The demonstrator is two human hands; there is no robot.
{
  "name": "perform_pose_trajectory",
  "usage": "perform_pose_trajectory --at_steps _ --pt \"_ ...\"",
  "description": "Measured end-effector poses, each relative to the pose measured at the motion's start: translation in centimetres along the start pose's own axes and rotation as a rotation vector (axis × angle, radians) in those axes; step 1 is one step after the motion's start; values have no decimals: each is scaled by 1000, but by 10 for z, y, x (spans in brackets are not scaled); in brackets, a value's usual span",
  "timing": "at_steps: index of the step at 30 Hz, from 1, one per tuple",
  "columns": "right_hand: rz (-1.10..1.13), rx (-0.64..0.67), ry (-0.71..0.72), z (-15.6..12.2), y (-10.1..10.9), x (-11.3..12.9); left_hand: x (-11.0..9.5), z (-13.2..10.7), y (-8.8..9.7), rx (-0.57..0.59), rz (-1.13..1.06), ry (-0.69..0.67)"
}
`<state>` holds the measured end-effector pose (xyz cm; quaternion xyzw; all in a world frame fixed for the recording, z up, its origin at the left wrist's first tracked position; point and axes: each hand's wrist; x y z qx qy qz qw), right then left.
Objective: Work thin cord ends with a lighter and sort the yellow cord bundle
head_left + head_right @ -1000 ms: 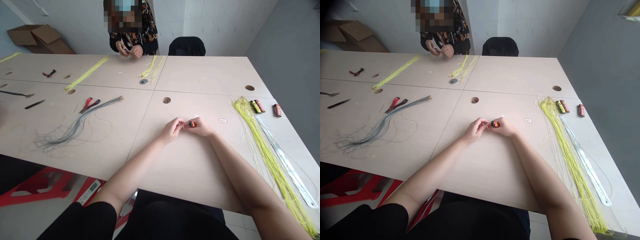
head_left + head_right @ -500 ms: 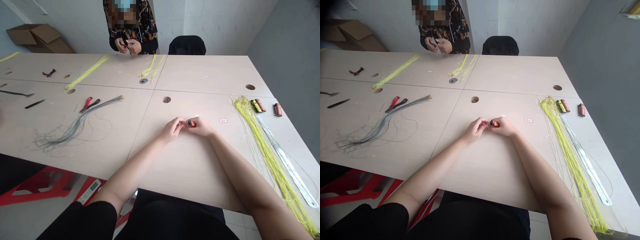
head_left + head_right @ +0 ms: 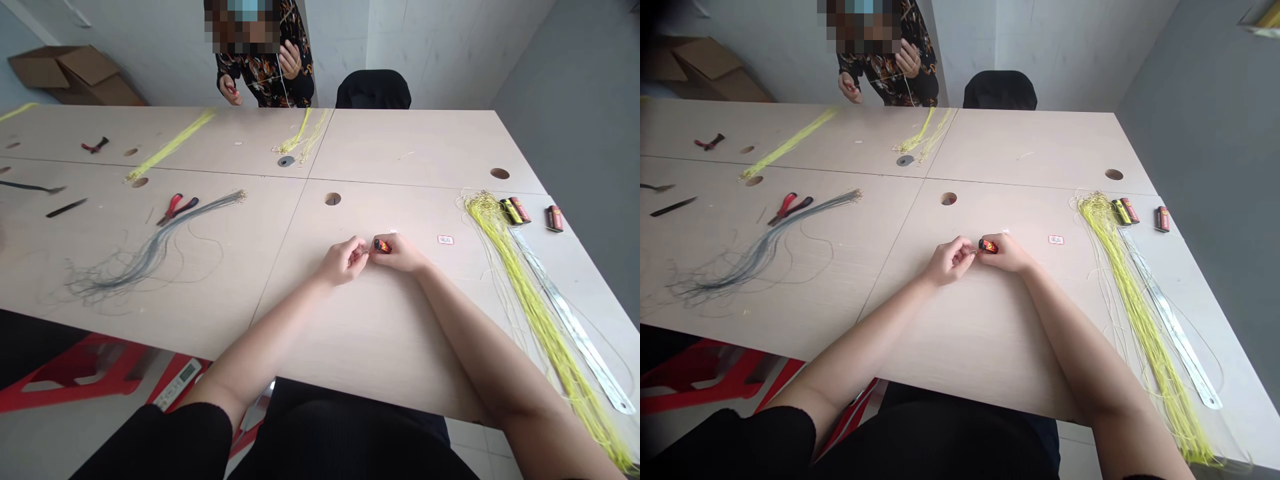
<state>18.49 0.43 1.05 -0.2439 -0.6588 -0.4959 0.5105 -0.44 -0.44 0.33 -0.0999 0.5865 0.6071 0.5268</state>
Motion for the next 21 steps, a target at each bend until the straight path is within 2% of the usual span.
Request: perform_pose_trajectory --at_steps 7,12,21 --pt "13 -7 -15 0 1 1 -2 1 0 17 232 8" --pt "26 -5 -36 1 1 1 1 3 -4 57 267 9" --pt "21 -20 -5 2 0 -2 4 6 -6 27 285 67"
Point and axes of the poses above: each hand's wrist, its own z-axis towards the middle knuckle, its own y-axis out of the back of the hand, x = y × z, and after that the axes turned 4 degrees about z, right-handed
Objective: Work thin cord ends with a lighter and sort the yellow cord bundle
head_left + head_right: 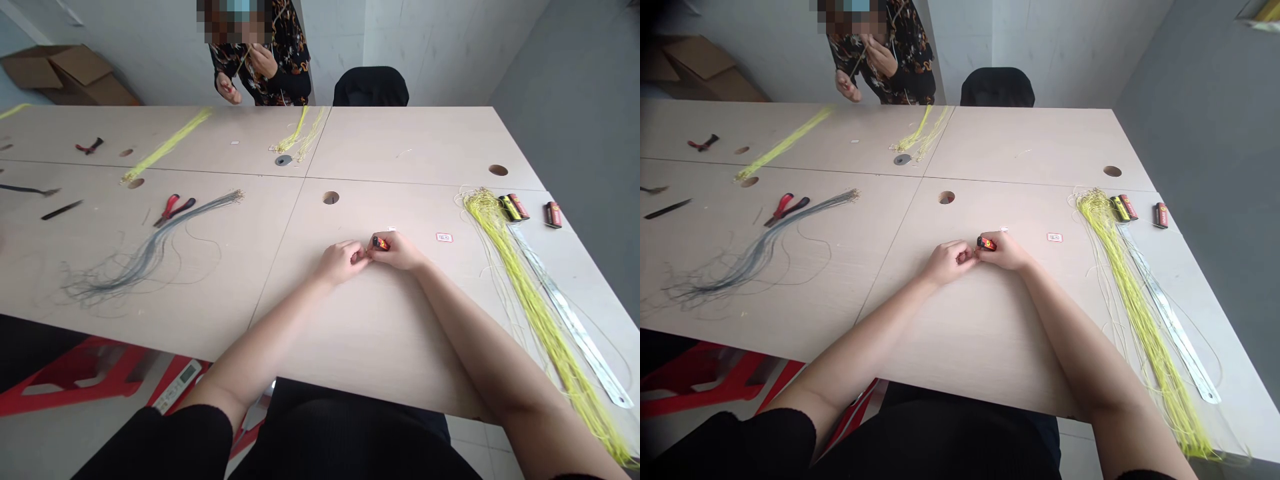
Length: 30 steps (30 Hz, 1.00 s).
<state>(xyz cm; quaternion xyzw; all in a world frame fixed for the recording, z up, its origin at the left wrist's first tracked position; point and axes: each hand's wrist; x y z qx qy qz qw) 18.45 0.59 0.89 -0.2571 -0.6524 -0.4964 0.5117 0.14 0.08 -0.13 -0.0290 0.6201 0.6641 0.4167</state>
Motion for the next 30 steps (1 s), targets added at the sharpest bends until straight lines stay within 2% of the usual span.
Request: perform_pose_trajectory --at_steps 8,20,30 --pt "-11 -15 -3 0 -1 0 -1 -1 2 18 -5 11" --pt "-41 -51 10 -1 -2 0 -1 0 5 -3 -176 107" --pt "-57 -34 2 -1 -2 3 3 1 6 63 -313 132"
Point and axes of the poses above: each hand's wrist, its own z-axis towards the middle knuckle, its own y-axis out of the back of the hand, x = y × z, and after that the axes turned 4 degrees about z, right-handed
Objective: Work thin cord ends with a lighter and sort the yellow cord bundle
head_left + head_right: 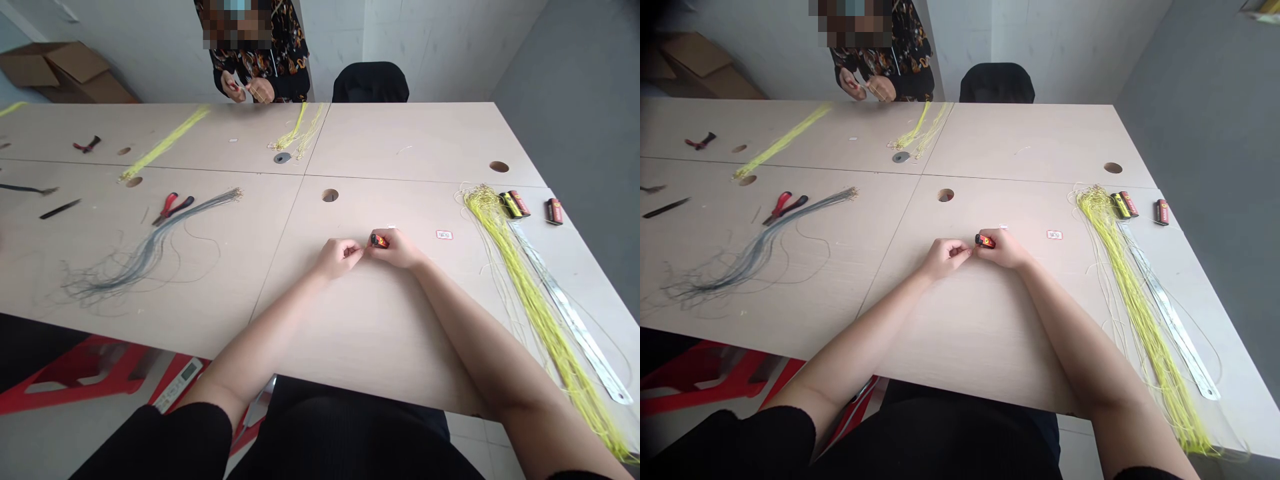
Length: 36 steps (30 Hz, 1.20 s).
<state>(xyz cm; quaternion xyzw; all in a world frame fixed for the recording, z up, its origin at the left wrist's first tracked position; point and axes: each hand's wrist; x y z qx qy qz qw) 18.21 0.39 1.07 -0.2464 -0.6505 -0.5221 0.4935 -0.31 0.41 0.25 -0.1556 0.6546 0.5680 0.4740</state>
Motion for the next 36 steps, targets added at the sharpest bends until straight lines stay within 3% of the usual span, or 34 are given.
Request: perform_pose_trajectory --at_steps 36 --pt "67 -15 31 0 -2 0 -1 3 6 78 -168 120"
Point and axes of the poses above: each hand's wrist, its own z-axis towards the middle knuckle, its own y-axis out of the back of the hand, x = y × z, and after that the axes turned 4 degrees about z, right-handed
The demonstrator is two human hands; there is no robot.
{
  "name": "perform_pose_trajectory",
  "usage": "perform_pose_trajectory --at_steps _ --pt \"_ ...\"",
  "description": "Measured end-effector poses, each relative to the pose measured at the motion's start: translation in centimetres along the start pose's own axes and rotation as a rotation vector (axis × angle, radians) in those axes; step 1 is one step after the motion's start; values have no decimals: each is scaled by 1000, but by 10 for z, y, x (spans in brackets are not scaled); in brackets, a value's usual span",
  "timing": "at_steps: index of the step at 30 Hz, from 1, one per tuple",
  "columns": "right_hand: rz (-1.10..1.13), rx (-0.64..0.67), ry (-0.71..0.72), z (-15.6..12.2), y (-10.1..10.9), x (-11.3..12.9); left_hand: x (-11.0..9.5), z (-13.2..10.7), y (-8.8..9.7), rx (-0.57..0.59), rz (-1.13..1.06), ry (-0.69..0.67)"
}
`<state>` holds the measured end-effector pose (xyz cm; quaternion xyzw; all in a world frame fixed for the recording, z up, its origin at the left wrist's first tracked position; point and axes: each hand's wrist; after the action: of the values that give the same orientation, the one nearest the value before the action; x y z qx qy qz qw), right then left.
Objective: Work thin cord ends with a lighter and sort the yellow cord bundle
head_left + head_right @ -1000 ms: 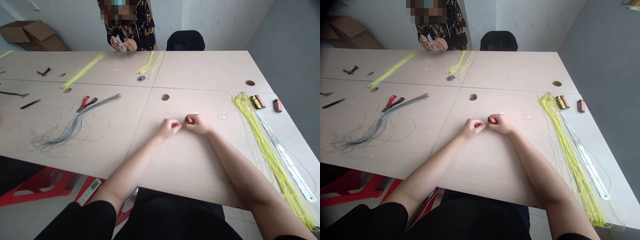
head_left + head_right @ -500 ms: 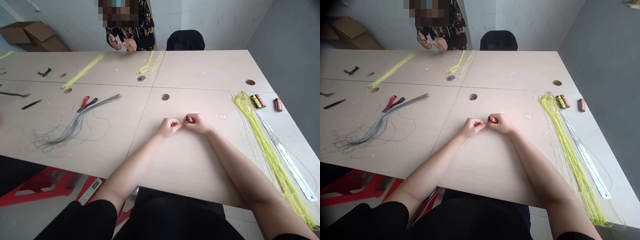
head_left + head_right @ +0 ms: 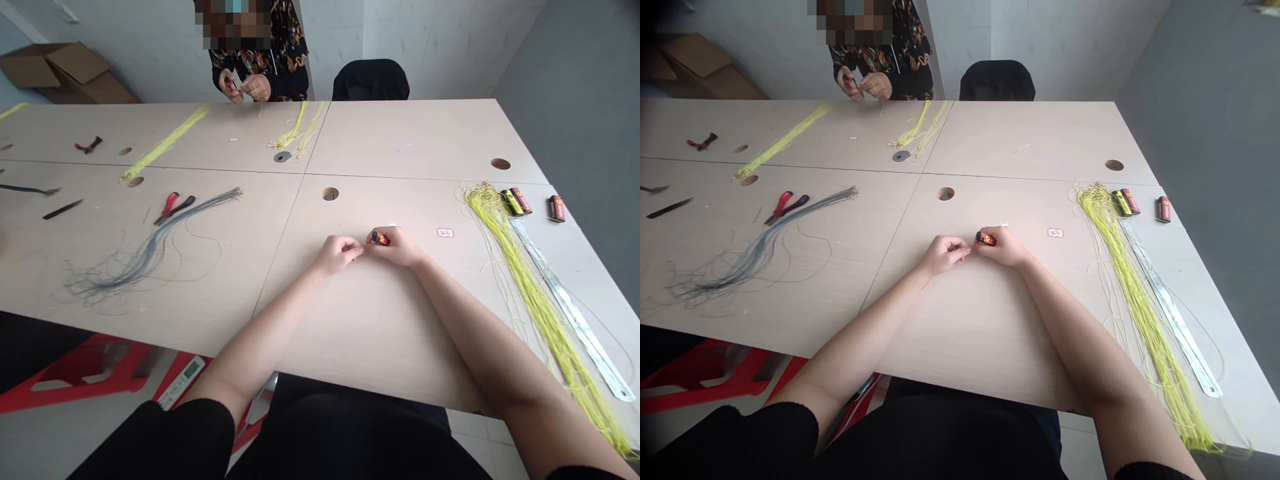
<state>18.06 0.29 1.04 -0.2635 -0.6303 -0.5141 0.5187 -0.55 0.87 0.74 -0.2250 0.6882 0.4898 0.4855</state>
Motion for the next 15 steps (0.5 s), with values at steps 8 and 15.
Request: perform_pose_trajectory --at_steps 8,15 --pt "3 3 11 0 0 -3 0 -1 1 18 -13 1" --pt "2 -1 -10 -1 0 -2 -4 -1 2 25 -19 11"
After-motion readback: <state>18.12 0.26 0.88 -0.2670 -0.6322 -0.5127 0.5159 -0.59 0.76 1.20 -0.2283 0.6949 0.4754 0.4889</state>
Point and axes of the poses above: each hand's wrist, its own z-axis towards the middle knuckle, its own y-axis out of the back of the hand, x = y × z, and after that the axes turned 4 degrees about z, right-handed
